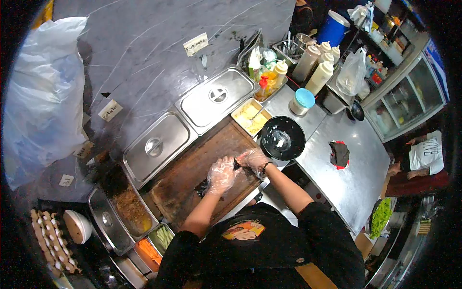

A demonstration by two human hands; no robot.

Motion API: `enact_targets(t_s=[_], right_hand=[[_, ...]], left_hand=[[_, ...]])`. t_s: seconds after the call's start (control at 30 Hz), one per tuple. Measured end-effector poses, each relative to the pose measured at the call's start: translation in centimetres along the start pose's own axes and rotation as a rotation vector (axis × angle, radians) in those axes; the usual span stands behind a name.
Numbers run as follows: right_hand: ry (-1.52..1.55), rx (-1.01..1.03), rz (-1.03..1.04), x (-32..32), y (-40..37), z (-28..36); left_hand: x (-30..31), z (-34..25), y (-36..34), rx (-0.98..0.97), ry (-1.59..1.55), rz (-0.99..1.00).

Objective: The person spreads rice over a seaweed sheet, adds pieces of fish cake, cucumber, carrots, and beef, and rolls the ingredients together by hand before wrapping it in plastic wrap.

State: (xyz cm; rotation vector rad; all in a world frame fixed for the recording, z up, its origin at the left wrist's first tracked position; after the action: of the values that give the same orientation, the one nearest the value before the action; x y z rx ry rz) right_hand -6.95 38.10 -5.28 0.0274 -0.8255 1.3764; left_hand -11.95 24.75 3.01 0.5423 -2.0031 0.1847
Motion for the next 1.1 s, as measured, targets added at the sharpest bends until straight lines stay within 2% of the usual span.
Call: enact_targets(t_s=[0.03,0.07,0.13,0.17,0.2,0.27,0.3,0.33,0.4,0.43,0.5,0.53,0.6,0.63,0.67,0.73,0.77,0.83,0.87,0.93,0.97,1.0,1.07,1.1], right_hand=[[-0.153,0.085,-0.015,-0.4,0.7,-0.5],[-0.153,0.084,-0.018,-0.4,0.9,-0.5],[-0.613,0.204,-0.072,-0.6,1.1,0.5],[-0.436,0.101,-0.064,0.1,0.3,1.3],[-0.435,0.097,-0.069,0.3,0.0,2.1],[-0.947,0.202,-0.068,0.1,-0.5,4.0],[-0.818,0.223,-0.189,0.0,-0.3,3.2],[-0.819,0.224,-0.191,-1.2,0.6,1.5],[-0.629,0.266,-0.453,-2.1,2.9,-2.8],[-0.631,0.268,-0.452,-1.5,2.3,-2.2],[-1.064,0.458,-0.247,-1.7,0.1,1.5],[-1.063,0.466,-0.246,-1.2,-0.6,2.9],[0.089,-0.055,-0.125,0.6,-0.3,0.4],[-0.110,-0.017,-0.115,0.0,1.6,-1.2],[-0.114,-0.016,-0.113,-0.4,2.8,-2.4],[-0.394,0.228,-0.182,-0.8,4.0,-1.7],[-0.396,0.232,-0.181,-0.8,3.7,-1.0],[-0.086,-0.037,-0.136,-0.4,2.4,-0.2],[-0.090,-0.033,-0.135,0.0,1.6,0.7],[-0.300,0.059,-0.277,1.6,-0.1,3.3],[-0.282,0.173,-0.334,2.5,-1.8,5.1],[-0.288,0.184,-0.327,2.7,-2.1,4.8],[-0.520,0.395,-0.470,3.4,-3.0,6.2],[-0.679,0.432,-0.415,3.1,-4.6,9.1]], left_hand=[[0.2,-0.1,0.1,0.030,-0.006,0.036],[0.2,0.0,0.1,0.060,-0.011,0.073],[0.0,0.1,0.1,0.052,-0.004,0.071],[-0.1,0.1,0.1,0.046,0.003,0.068],[-0.2,0.0,0.1,0.040,0.002,0.069],[-0.2,0.0,0.1,0.035,0.020,0.071],[0.0,-0.1,0.1,0.033,0.022,0.070],[0.0,-0.2,0.1,0.041,0.026,0.083],[0.0,-0.1,0.1,0.051,0.030,0.094],[-0.1,-0.1,0.1,0.041,0.029,0.087],[0.1,-0.3,0.0,0.039,0.029,0.077],[0.3,-0.3,0.2,0.058,0.023,0.104],[0.6,-0.3,0.2,0.083,0.016,0.124],[0.7,-0.4,0.2,0.081,0.009,0.120],[0.8,-0.5,0.2,0.078,0.001,0.116],[0.7,-0.5,0.3,0.090,-0.005,0.136],[0.6,-0.3,0.3,0.100,-0.008,0.158],[0.4,-0.1,0.3,0.084,0.004,0.162],[0.2,-0.1,0.3,0.069,0.015,0.169],[0.1,0.1,0.0,0.052,0.020,0.146],[0.3,0.1,-0.1,0.032,0.024,0.125],[0.5,0.6,-0.7,0.042,0.025,0.115],[1.3,1.7,-2.4,0.057,0.046,0.072],[1.6,2.4,-3.4,0.092,0.089,0.140]])
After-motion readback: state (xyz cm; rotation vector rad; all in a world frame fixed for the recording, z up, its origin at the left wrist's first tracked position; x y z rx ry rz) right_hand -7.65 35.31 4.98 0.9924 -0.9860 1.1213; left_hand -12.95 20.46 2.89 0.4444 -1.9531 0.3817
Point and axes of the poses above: each hand's wrist, its own y-axis towards the middle knuckle, its own x-axis out of the back of the hand, z = x × y, the point moved 7 cm from there along y, towards the middle knuckle, and after that the axes turned 11 degrees about -y, right-handed, at the moved point
